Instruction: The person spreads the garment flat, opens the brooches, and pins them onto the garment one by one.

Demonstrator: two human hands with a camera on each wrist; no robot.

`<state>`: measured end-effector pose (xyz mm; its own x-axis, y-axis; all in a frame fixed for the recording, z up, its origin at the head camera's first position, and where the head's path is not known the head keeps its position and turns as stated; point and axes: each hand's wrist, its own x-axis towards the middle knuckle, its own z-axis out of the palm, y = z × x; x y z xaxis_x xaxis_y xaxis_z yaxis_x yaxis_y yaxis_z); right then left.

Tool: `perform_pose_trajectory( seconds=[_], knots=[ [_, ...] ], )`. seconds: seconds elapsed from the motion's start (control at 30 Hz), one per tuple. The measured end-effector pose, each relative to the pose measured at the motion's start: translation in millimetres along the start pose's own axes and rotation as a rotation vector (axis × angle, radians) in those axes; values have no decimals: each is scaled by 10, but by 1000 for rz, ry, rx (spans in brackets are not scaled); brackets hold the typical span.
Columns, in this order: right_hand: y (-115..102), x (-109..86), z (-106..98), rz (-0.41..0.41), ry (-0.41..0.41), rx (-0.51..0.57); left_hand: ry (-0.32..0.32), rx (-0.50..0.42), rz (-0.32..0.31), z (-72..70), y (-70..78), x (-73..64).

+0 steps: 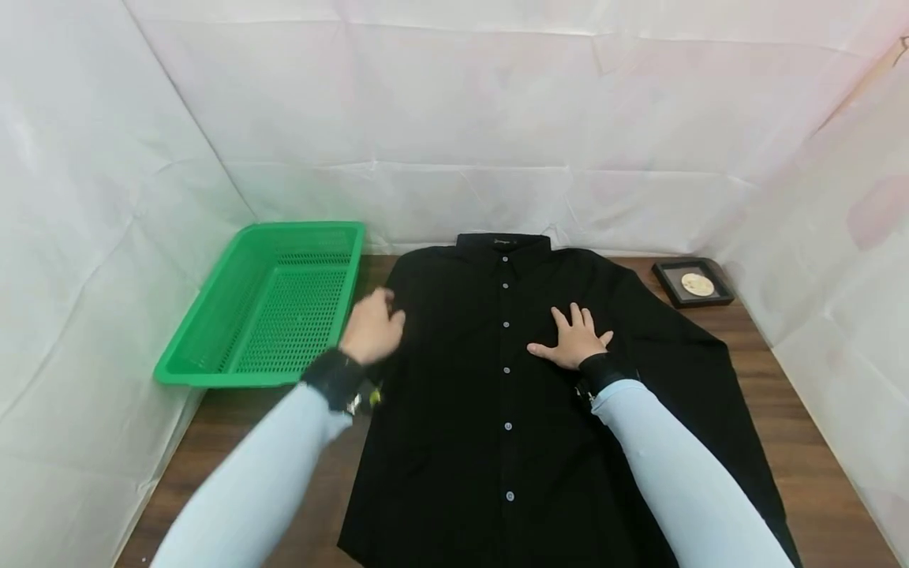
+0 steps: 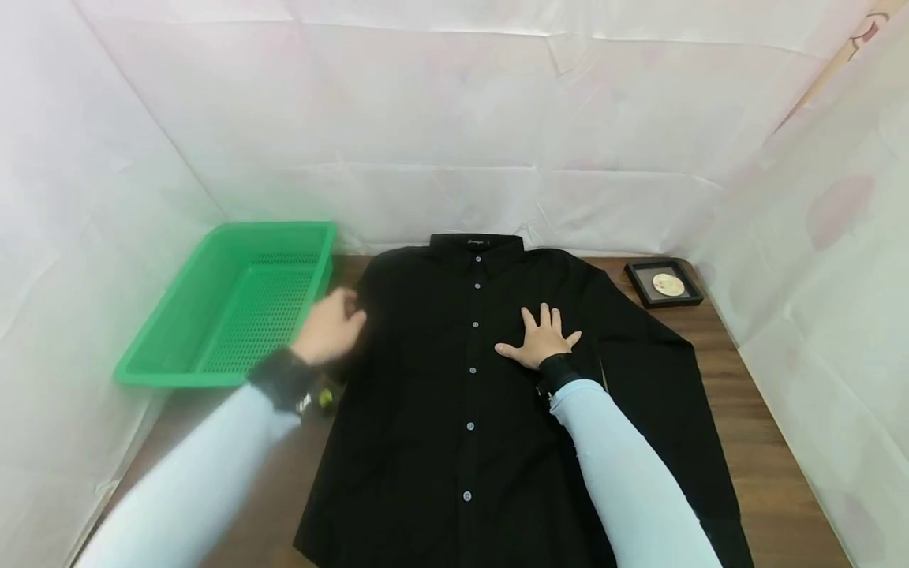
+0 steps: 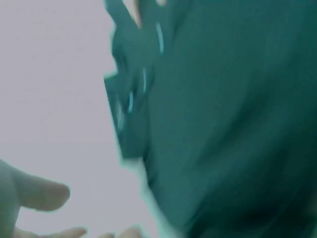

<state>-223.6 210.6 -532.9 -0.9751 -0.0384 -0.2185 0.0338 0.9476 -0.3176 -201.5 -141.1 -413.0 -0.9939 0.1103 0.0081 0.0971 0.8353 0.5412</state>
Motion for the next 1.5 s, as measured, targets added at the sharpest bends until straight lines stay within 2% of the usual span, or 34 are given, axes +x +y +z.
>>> perform_pose_trajectory(
  seconds=[0.07, 0.17, 0.23, 0.3, 0.37, 0.5, 0.6, 0.7, 0.8, 1.0, 1.17, 1.3, 1.37, 1.5],
  knots=[
    [0, -9, 27, 7, 0, -6, 38, -161, -94, 215, -153, -209],
    [-19, -13, 47, 6, 6, -2, 76, -281, -240, 474, -357, -496],
    [-40, -13, 49, -4, 6, 4, 117, -325, -331, 563, -458, -616],
    [-49, -15, 45, -5, 1, 9, 126, -373, -397, 596, -526, -678],
    [-47, -23, 39, 2, -3, 11, 116, -446, -455, 605, -570, -677],
    [-37, -49, 33, 16, -5, 7, 54, -630, -536, 611, -620, -582],
    [-53, -60, 33, 17, -12, 5, 78, -818, -586, 623, -640, -503],
    [-75, -62, 27, 15, -10, 4, 136, -1022, -626, 631, -640, -444],
    [-82, -59, 22, 18, -8, -1, 162, -1153, -673, 627, -627, -407],
    [-83, -81, -3, 8, -12, 5, 177, -1259, -755, 604, -618, -352],
    [-63, -79, 15, 6, -7, 8, 210, -1293, -776, 597, -623, -291],
    [-42, -73, 14, 8, -5, 10, 206, -1311, -790, 618, -634, -231],
    [-38, -69, 9, 8, -2, 9, 195, -1300, -788, 628, -643, -207],
    [-37, -74, 12, 9, -1, 10, 164, -1272, -716, 641, -660, -180]
  ],
)
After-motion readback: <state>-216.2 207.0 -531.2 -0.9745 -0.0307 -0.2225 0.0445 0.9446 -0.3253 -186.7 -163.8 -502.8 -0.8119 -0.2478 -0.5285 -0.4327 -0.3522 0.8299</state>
